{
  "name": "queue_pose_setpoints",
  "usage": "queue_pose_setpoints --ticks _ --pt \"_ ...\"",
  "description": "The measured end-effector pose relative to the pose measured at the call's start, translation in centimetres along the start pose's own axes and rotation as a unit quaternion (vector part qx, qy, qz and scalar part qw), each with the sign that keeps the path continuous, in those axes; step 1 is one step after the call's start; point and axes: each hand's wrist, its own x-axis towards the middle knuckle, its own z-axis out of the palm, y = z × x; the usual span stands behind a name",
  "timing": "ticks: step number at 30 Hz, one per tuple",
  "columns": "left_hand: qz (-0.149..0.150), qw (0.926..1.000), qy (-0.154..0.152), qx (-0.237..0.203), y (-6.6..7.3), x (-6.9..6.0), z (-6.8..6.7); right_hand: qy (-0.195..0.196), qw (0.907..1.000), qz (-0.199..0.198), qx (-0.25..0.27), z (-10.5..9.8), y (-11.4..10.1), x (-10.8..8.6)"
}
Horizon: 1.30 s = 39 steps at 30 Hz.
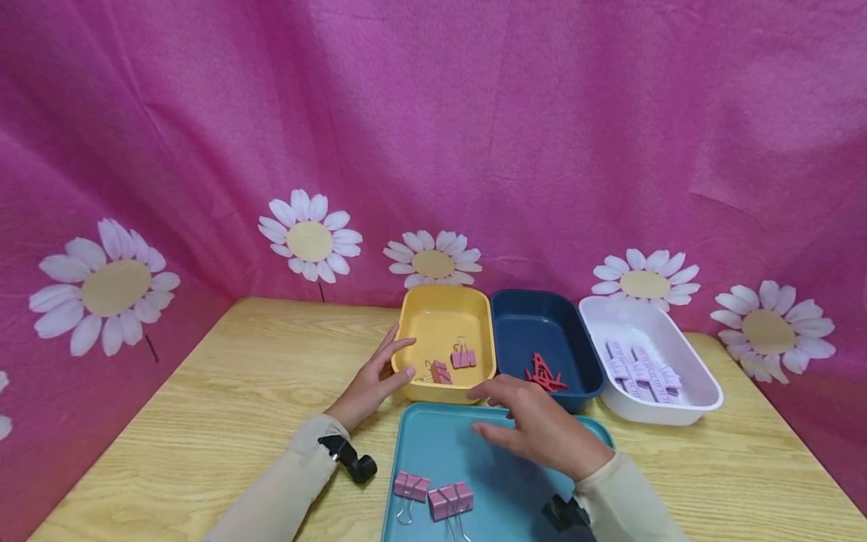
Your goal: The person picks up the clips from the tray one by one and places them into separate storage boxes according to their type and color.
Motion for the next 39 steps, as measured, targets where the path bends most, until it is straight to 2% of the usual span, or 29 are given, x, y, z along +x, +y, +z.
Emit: queue_pose_setpoints --ticks 10,17,20,30,39 --pt "0.003 1.0 -0.002 0.007 -0.1 0.1 -0.1 -0.003 0.9998 -0.016 -0.011 0.0 -0.4 -0.1" --pt "0.012 0.9998 0.014 -0.002 -3.0 1.4 0.1 -0.01 0.9997 -0.017 -0.015 -0.1 -0.7 -0.1" --pt "0.014 0.9997 0.021 0.0 -3.5 1.5 0.2 -0.015 0.9995 -0.022 -0.016 0.0 -0.8 -0.1" --pt "0.03 0.9993 0.022 -0.002 -3.8 1.5 0.1 -0.019 0.9991 -0.027 -0.027 0.1 -1.0 -0.1" --pt "0.022 0.9995 0.021 -0.001 -3.8 1.4 0.1 -0.023 0.9991 -0.025 -0.026 0.2 -1.7 -0.2"
